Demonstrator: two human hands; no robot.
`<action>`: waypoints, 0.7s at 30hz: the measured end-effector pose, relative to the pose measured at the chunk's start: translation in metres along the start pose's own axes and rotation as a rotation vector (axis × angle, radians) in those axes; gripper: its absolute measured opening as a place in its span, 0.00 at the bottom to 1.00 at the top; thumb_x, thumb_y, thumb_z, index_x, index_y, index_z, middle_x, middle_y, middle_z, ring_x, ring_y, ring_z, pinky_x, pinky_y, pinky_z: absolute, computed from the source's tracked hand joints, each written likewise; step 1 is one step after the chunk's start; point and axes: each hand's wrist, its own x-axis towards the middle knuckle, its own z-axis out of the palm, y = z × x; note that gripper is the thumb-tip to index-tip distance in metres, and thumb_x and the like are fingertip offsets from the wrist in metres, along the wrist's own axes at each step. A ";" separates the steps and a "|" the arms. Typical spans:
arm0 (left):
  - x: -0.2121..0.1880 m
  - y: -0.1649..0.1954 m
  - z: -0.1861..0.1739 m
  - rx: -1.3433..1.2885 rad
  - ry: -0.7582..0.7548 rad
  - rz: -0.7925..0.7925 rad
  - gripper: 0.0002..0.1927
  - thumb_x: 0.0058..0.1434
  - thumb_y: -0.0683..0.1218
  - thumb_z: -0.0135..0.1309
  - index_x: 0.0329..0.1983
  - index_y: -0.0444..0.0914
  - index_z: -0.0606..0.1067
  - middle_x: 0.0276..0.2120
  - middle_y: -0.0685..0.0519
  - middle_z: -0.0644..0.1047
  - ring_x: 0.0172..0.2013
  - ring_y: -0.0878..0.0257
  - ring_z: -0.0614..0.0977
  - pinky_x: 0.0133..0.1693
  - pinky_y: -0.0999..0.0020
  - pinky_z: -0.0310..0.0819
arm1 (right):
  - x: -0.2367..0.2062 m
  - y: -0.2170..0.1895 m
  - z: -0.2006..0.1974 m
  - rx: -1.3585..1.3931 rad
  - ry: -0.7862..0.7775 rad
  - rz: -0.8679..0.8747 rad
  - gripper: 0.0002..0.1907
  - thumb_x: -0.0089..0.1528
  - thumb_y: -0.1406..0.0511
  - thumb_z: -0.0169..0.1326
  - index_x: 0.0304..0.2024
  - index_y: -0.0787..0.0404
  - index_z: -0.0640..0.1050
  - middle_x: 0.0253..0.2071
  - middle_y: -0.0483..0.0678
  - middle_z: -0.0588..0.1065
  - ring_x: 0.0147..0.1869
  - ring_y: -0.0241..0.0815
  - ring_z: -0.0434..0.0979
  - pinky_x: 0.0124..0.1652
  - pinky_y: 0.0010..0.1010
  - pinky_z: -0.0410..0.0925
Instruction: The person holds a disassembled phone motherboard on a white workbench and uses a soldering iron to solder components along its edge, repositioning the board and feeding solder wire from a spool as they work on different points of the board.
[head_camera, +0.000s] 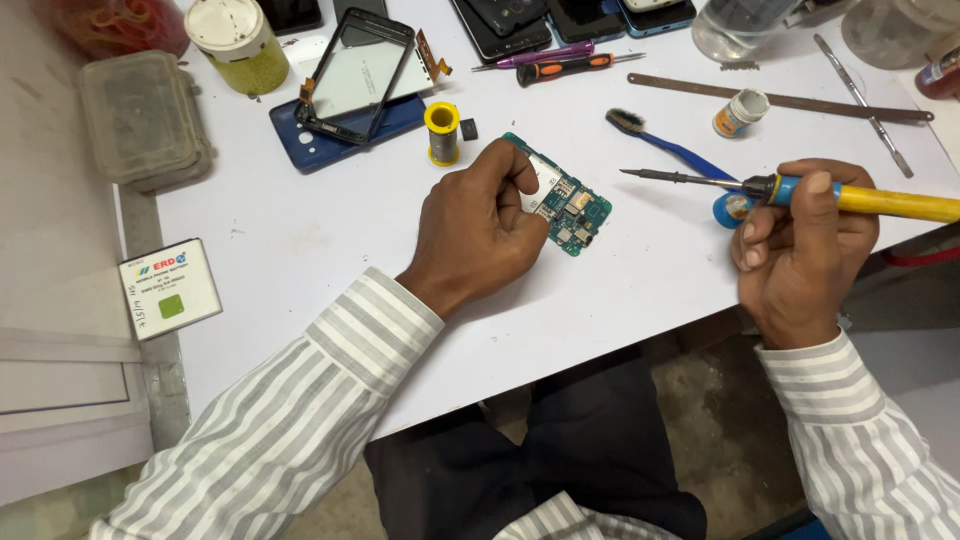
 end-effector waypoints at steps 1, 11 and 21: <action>0.000 0.000 0.000 0.006 0.001 -0.001 0.12 0.46 0.41 0.54 0.35 0.38 0.71 0.14 0.57 0.66 0.16 0.66 0.67 0.23 0.66 0.59 | 0.000 0.000 0.000 0.003 -0.001 0.001 0.17 0.81 0.55 0.53 0.48 0.62 0.68 0.24 0.48 0.68 0.20 0.33 0.63 0.21 0.22 0.57; 0.000 -0.002 0.003 0.006 0.008 -0.010 0.12 0.46 0.41 0.54 0.36 0.38 0.71 0.14 0.56 0.66 0.16 0.65 0.67 0.24 0.66 0.59 | 0.000 0.000 -0.001 0.009 0.020 0.006 0.17 0.81 0.55 0.54 0.50 0.62 0.69 0.24 0.48 0.67 0.20 0.33 0.61 0.21 0.23 0.57; 0.006 0.004 -0.003 -0.032 -0.002 -0.047 0.13 0.48 0.42 0.56 0.37 0.38 0.71 0.15 0.56 0.67 0.17 0.65 0.70 0.24 0.66 0.62 | 0.006 -0.002 0.001 0.022 0.049 0.054 0.15 0.82 0.56 0.51 0.49 0.61 0.69 0.24 0.49 0.67 0.20 0.33 0.60 0.23 0.24 0.57</action>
